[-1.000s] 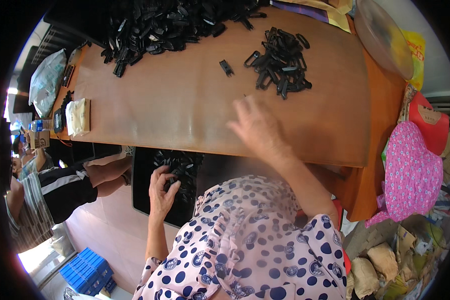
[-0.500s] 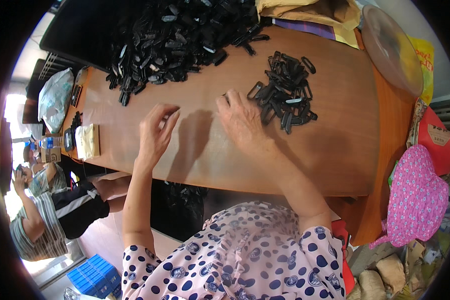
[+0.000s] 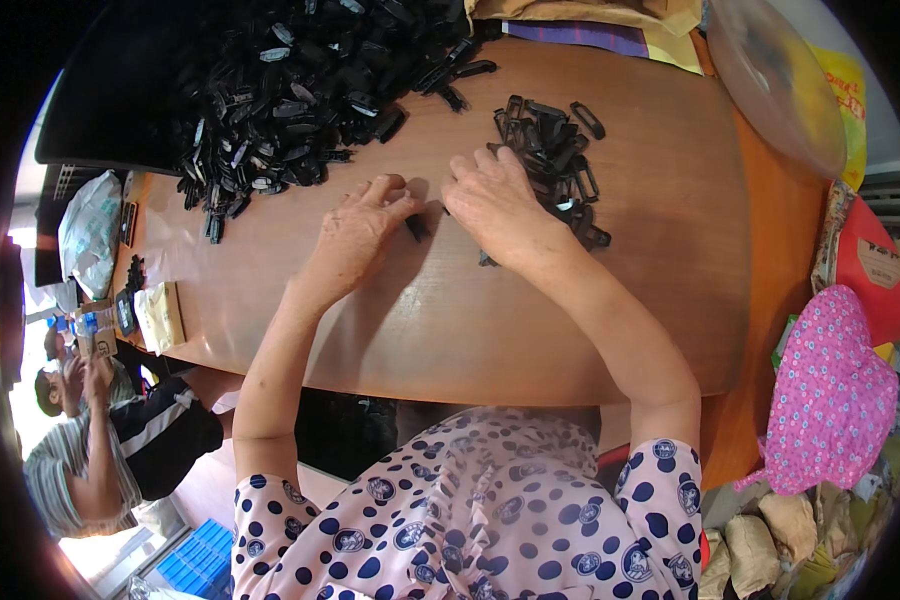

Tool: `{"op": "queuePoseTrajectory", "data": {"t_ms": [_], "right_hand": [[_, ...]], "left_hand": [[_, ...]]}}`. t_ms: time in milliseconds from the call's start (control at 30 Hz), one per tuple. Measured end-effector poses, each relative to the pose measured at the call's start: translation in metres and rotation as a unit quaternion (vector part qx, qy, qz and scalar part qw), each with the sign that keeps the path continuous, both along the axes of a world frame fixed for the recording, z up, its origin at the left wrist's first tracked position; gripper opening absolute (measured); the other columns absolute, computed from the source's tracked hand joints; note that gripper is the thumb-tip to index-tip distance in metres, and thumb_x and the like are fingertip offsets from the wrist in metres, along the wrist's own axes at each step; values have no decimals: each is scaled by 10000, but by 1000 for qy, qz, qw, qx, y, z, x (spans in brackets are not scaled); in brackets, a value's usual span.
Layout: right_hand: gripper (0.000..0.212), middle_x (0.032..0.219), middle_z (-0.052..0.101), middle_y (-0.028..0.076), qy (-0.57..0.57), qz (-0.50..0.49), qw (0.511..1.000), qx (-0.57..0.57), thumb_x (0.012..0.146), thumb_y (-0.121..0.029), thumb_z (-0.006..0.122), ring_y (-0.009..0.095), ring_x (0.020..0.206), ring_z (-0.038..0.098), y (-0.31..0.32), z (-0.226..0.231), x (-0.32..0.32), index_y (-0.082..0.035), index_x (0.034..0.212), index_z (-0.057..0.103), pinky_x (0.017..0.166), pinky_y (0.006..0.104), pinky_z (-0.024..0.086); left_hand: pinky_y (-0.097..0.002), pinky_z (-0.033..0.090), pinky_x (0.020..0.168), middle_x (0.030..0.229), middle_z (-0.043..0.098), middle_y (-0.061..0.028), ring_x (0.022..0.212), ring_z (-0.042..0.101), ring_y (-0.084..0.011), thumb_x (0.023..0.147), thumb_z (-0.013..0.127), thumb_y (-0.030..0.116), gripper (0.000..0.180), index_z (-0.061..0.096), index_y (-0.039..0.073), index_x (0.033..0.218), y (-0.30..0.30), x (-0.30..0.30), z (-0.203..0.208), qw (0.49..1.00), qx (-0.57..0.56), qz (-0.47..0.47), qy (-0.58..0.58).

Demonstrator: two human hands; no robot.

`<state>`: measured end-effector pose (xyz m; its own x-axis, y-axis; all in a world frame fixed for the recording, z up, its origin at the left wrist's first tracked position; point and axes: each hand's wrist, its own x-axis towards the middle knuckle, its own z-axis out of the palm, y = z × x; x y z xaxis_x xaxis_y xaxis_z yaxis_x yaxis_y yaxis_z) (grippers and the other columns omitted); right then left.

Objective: The person picks up plastic buckle components from the table, snaps them together by hand, and places the assembled buckles into a bin below.

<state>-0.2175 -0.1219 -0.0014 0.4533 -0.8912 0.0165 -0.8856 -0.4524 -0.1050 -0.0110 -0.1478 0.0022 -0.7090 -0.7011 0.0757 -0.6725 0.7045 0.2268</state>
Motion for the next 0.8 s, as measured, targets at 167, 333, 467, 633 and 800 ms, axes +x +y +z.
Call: {"op": "queuePoseTrajectory", "data": {"t_ms": [167,333,467,633,800], "right_hand": [[163,938,575,90,-133,-45,989,-37,831,-101,613,269,967,509,-8,-9,-1,-28,974,581,867,383,387],[197,911,548,-8,-681,-64,711,163,925,-118,560,64,804,511,25,-9,11,-6,1083,525,694,215,431],[226,888,570,21,-683,-41,661,310,952,-158,525,78,764,519,80,7,30,-8,1121,522,680,223,440],[266,904,577,34,-732,-85,581,346,989,-212,471,79,736,511,128,21,37,-15,1163,513,617,194,406],[219,862,578,31,-744,-46,580,329,978,-171,495,52,660,469,157,31,35,-32,1146,515,538,175,357]], "left_hand": [[-390,488,799,1090,573,-97,993,573,-318,794,564,-5,341,588,109,1114,8,5,-7,998,16,-28,55],[-419,491,758,997,610,-148,911,596,-354,810,626,79,227,584,55,1032,53,14,1,975,146,109,131],[-269,489,724,897,650,-61,793,606,-143,817,680,34,235,589,10,1033,94,17,17,884,294,154,329],[-236,488,797,970,631,-13,891,590,-104,871,646,28,174,587,-13,1030,135,25,8,778,381,144,479],[-250,497,780,921,645,-64,862,620,-132,861,639,29,188,605,-11,1042,165,18,21,802,317,121,492]]}}
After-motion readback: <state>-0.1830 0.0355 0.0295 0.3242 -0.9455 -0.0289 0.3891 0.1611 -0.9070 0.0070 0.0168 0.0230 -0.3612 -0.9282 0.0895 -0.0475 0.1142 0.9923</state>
